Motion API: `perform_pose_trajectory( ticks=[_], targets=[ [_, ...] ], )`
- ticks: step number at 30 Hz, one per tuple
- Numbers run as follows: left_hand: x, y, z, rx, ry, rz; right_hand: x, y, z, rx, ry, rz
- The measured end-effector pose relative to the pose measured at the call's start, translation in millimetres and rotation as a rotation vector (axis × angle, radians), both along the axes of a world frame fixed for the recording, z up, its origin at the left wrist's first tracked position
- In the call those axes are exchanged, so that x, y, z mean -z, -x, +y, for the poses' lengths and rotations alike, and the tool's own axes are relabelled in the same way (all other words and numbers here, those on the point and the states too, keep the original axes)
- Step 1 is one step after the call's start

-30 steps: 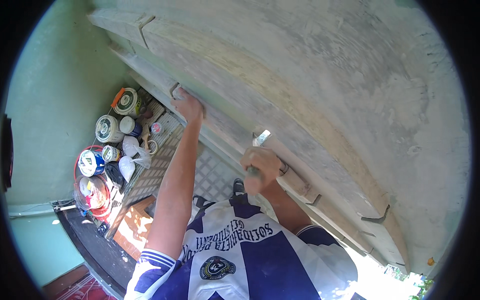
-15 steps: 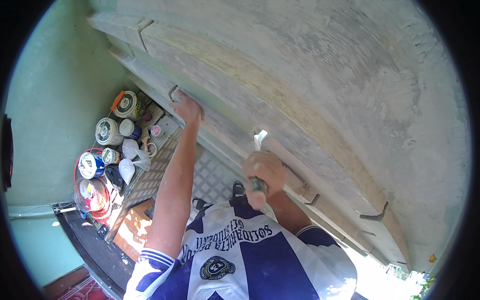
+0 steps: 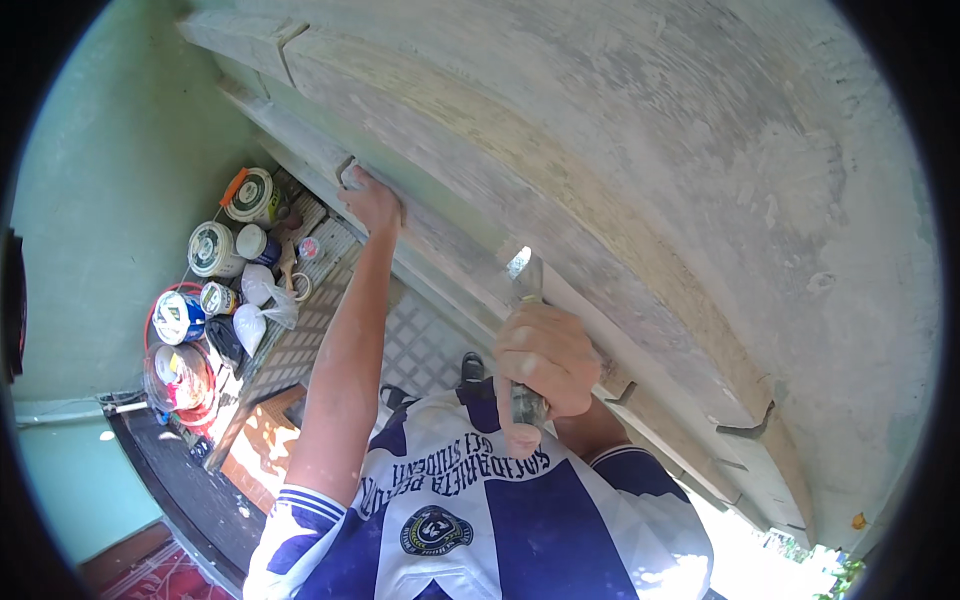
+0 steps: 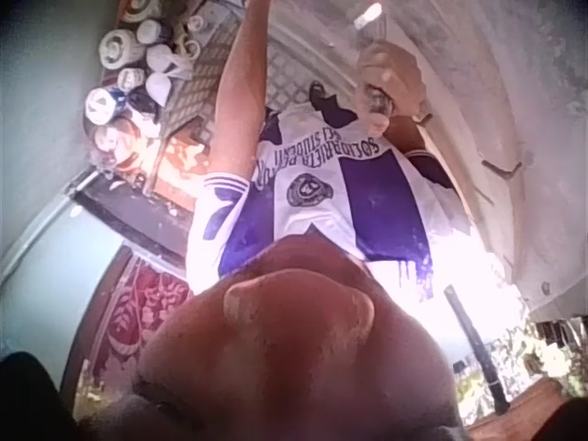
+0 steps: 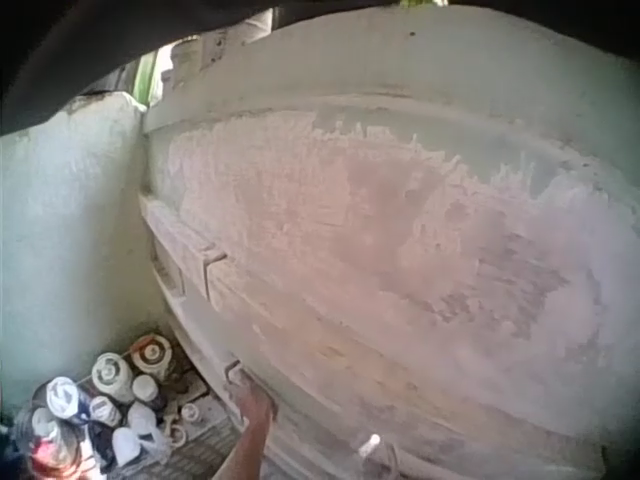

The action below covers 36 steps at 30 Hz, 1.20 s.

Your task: Scraping a wall surface with a putty knife to prepare it for painting or repair.

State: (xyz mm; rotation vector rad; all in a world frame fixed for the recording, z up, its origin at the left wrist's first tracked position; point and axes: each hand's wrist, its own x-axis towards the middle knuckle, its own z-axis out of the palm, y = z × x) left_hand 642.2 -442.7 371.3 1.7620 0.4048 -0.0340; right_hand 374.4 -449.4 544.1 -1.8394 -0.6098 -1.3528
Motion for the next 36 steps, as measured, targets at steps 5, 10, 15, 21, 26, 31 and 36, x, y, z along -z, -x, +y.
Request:
perform_pose_trajectory(
  ticks=[5, 10, 15, 21, 26, 31, 36],
  targets=[
    [-9, 3, -2, 0.001, -0.016, 0.011, -1, 2, 0, 0.025, 0.216, 0.178],
    [-5, 3, 3, -0.037, -0.017, 0.007, 0, -5, 7, 0.097, 0.259, 0.107],
    [-12, 5, -1, -0.034, 0.017, 0.02, 19, -12, 8, 0.163, 0.593, 0.346],
    [-2, 4, -1, -0.024, -0.011, 0.033, 32, -7, 15, -0.033, 0.395, 0.337],
    [-6, 3, 2, -0.03, 0.012, 0.047, -12, -8, 10, 0.037, 0.237, 0.066],
    [-12, 4, -1, -0.013, 0.0, 0.05, -2, -15, 5, 0.107, 0.19, 0.08],
    [-10, 5, -1, -0.023, -0.004, 0.05, 11, -16, 5, 0.091, 0.244, 0.142]
  ],
)
